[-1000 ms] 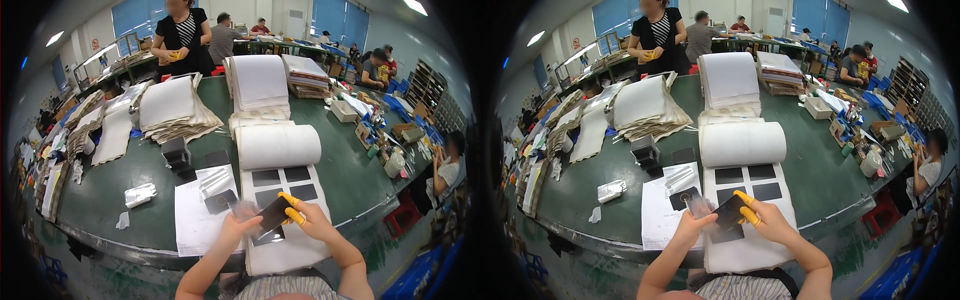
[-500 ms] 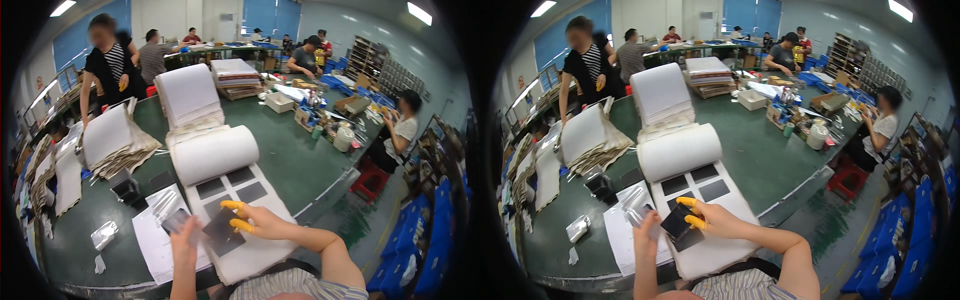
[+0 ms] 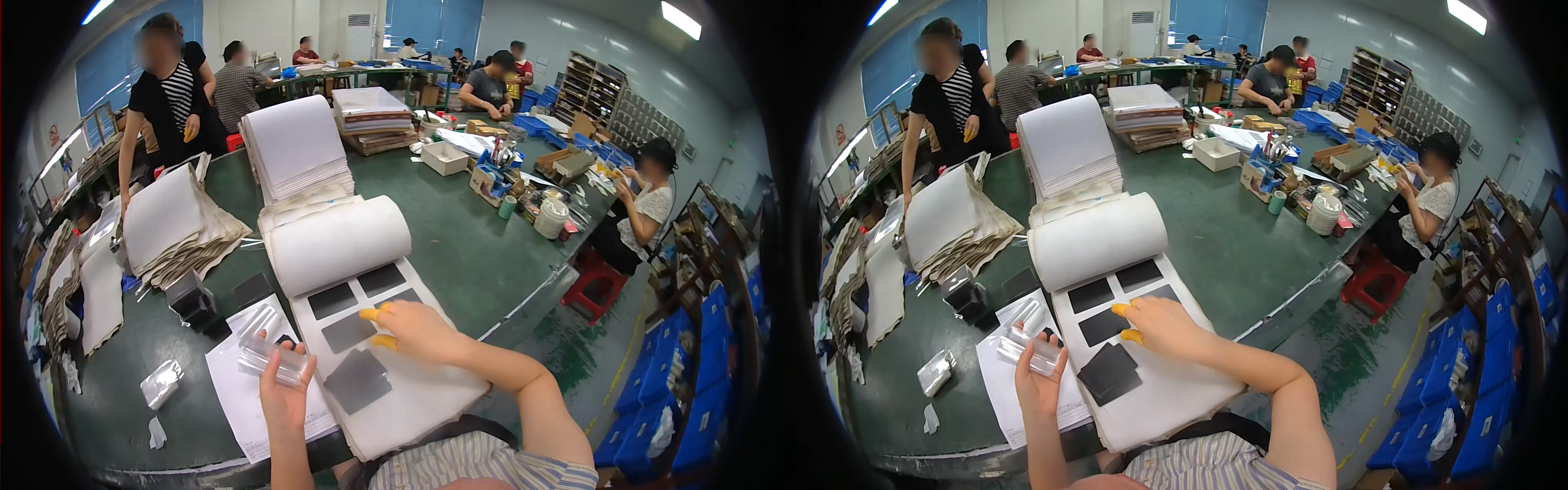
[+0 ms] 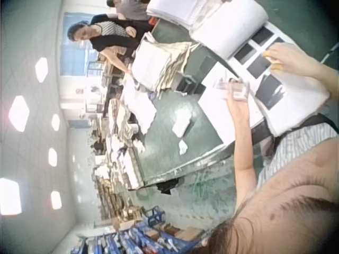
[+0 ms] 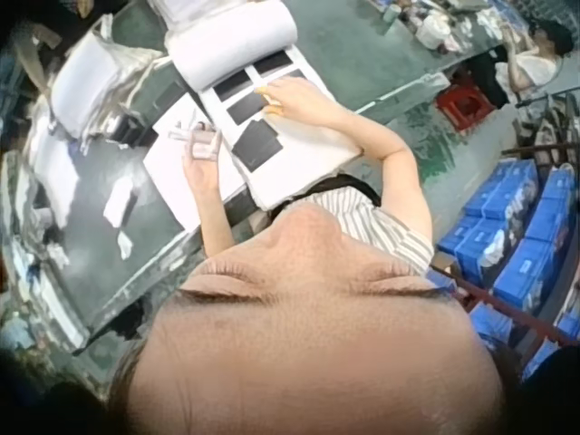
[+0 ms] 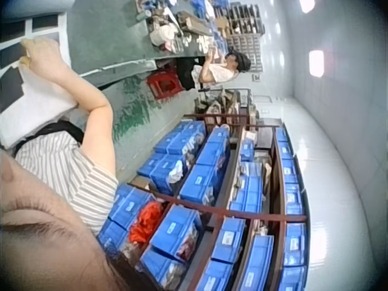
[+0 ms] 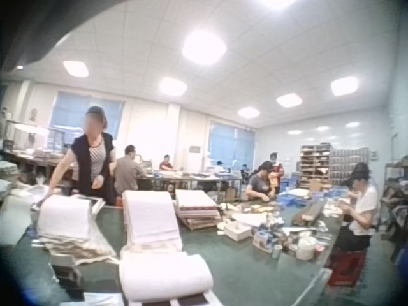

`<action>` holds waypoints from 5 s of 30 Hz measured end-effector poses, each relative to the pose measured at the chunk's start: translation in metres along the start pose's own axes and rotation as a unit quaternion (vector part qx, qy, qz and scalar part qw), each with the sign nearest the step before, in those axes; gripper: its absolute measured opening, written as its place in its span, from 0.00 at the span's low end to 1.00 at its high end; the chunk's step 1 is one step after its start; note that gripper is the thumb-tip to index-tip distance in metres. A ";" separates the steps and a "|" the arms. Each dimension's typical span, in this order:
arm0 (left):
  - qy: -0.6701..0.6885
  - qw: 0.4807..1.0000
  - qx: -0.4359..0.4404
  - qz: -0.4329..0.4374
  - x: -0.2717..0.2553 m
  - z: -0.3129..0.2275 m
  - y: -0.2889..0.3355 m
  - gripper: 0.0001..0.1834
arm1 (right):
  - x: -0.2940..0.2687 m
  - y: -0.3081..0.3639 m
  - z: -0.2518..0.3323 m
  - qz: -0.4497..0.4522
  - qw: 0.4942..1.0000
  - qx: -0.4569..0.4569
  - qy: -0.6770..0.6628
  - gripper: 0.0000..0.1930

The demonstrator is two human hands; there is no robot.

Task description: The person repeatedly picks small black rectangular electronic components from a sheet and places them into clear plastic bags. They then stack the filled bags on the table. The task is performed continuously in a factory setting with other workers visible in the background.

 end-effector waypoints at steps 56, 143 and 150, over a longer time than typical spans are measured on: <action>-0.267 0.964 0.015 0.003 0.011 0.021 -0.001 0.14 | -0.025 -0.020 0.012 -0.064 0.975 -0.168 -0.131 0.34; -0.205 0.975 -0.010 -0.081 -0.002 0.018 -0.010 0.19 | 0.008 0.013 -0.038 -0.104 0.994 0.029 -0.015 0.31; -0.270 0.961 0.006 -0.056 0.007 0.027 -0.009 0.16 | 0.016 0.059 -0.073 -0.121 0.975 0.182 -0.029 0.27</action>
Point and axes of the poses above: each hand's wrist, its own y-axis away from the middle knuckle, its own x-axis out of the palm, z = x × y, the point moved 2 cm from there along -y, towards the middle knuckle, and after that the axes turned 14 degrees about -x, right-handed, at the moved point
